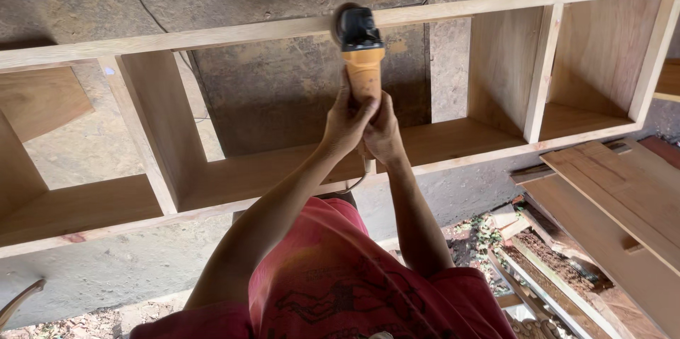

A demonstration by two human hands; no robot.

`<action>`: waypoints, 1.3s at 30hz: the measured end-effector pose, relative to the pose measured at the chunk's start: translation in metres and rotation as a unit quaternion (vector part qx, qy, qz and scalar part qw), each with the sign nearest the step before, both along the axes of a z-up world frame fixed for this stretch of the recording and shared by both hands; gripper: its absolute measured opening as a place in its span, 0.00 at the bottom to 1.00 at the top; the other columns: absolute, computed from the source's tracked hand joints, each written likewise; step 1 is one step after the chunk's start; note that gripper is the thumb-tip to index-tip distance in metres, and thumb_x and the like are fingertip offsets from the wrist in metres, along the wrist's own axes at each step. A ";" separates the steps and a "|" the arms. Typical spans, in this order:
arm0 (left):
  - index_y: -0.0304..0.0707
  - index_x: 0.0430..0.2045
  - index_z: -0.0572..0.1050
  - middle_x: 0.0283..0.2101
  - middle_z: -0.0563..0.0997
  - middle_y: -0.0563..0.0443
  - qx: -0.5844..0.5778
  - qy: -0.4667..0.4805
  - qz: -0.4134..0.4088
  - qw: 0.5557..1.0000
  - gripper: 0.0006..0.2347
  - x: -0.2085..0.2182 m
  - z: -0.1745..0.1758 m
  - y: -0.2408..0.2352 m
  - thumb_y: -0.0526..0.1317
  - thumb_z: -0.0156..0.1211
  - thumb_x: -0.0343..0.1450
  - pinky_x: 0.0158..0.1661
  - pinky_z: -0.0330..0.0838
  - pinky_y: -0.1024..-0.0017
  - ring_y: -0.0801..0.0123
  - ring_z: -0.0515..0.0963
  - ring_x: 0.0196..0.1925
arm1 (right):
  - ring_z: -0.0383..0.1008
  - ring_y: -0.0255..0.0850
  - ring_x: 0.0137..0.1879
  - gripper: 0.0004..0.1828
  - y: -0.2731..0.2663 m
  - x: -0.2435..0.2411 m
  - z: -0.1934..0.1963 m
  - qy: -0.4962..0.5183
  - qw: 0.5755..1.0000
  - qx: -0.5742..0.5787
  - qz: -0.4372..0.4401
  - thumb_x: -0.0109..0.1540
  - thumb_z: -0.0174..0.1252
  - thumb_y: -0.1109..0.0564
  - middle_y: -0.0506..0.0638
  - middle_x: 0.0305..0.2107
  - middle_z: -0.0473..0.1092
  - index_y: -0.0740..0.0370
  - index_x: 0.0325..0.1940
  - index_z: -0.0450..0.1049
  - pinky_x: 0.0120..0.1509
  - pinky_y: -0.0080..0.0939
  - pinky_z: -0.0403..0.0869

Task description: The person uses an electric sander to smooth the surfaces of a wooden shelf unit. They move the sander along the top edges, sides, and interior frames of the structure, adjusting their position to reach different sections.

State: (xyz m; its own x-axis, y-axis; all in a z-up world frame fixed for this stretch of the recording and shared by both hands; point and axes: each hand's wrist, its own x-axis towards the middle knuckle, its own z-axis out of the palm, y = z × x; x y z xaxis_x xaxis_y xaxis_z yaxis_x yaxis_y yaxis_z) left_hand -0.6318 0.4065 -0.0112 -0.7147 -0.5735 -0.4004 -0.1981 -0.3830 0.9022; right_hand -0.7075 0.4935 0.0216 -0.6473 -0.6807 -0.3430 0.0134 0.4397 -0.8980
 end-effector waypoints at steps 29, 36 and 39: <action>0.34 0.77 0.32 0.73 0.64 0.36 0.057 0.097 0.534 0.838 0.44 0.227 0.066 0.057 0.38 0.63 0.74 0.69 0.63 0.69 0.63 0.67 0.72 | 0.77 0.47 0.56 0.31 -0.066 0.182 0.038 -0.019 0.846 0.077 0.527 0.63 0.62 0.59 0.60 0.51 0.73 0.70 0.67 0.59 0.58 0.45 0.76; 0.33 0.76 0.31 0.71 0.65 0.36 0.067 0.125 0.616 0.775 0.44 0.250 0.047 0.074 0.37 0.62 0.74 0.68 0.64 0.68 0.62 0.69 0.71 | 0.75 0.44 0.59 0.36 -0.073 0.223 0.036 -0.040 0.796 0.097 0.596 0.62 0.63 0.61 0.58 0.55 0.71 0.68 0.71 0.57 0.63 0.45 0.75; 0.33 0.77 0.32 0.71 0.65 0.35 0.056 0.113 0.632 0.765 0.43 0.254 0.044 0.078 0.36 0.62 0.75 0.68 0.63 0.68 0.62 0.69 0.71 | 0.75 0.43 0.58 0.38 -0.073 0.230 0.034 -0.064 0.782 0.114 0.610 0.63 0.63 0.60 0.58 0.55 0.71 0.68 0.72 0.54 0.62 0.45 0.76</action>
